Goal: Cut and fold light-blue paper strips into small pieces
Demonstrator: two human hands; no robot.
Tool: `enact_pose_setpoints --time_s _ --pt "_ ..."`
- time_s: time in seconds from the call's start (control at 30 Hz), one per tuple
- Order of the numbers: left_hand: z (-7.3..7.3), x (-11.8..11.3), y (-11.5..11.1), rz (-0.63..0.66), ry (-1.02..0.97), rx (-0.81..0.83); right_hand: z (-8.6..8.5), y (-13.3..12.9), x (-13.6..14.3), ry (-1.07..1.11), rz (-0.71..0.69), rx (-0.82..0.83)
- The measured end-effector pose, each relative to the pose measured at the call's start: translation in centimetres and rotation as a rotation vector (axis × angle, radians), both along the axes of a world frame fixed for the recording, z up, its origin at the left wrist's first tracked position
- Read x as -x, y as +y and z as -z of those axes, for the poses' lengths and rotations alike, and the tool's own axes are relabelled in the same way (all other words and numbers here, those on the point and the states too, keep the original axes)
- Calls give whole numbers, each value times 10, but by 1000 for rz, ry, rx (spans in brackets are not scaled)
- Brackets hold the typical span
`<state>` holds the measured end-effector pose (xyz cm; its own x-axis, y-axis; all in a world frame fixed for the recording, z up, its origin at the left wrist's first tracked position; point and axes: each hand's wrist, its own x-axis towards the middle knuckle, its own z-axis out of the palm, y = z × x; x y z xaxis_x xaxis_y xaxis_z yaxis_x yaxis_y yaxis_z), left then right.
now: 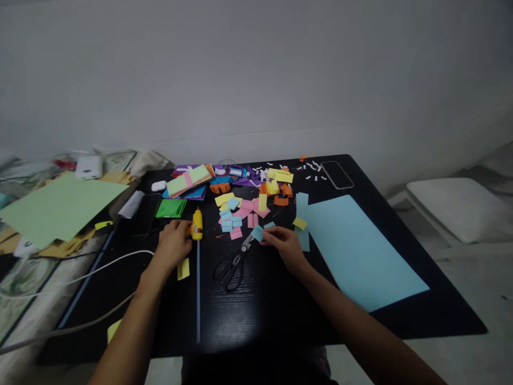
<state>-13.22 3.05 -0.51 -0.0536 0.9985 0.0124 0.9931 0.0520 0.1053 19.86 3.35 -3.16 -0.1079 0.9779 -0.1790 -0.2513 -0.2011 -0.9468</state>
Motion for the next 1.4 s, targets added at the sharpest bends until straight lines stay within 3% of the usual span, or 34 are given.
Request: enact_pose_setpoints --time_s 0.17,0.3,0.5,0.67,0.9,1.23,1.4 --pt "-8 2 -3 91 -175 -155 3 3 -1 71 44 61" --pt "-20 -22 -12 344 -382 -310 4 4 -1 63 79 43" --pt "-12 -83 -31 540 -528 -104 4 5 -1 -6 147 2" --pt "-4 -94 -36 542 -501 -25 4 2 2 -44 119 -40" --pt "0 -91 -35 537 -520 -94 6 0 4 -106 99 -84" --pt "-1 -91 -35 558 -534 -114 9 -1 3 -113 86 -89" --pt "-4 -93 -38 579 -521 -34 6 0 3 -51 85 -56"
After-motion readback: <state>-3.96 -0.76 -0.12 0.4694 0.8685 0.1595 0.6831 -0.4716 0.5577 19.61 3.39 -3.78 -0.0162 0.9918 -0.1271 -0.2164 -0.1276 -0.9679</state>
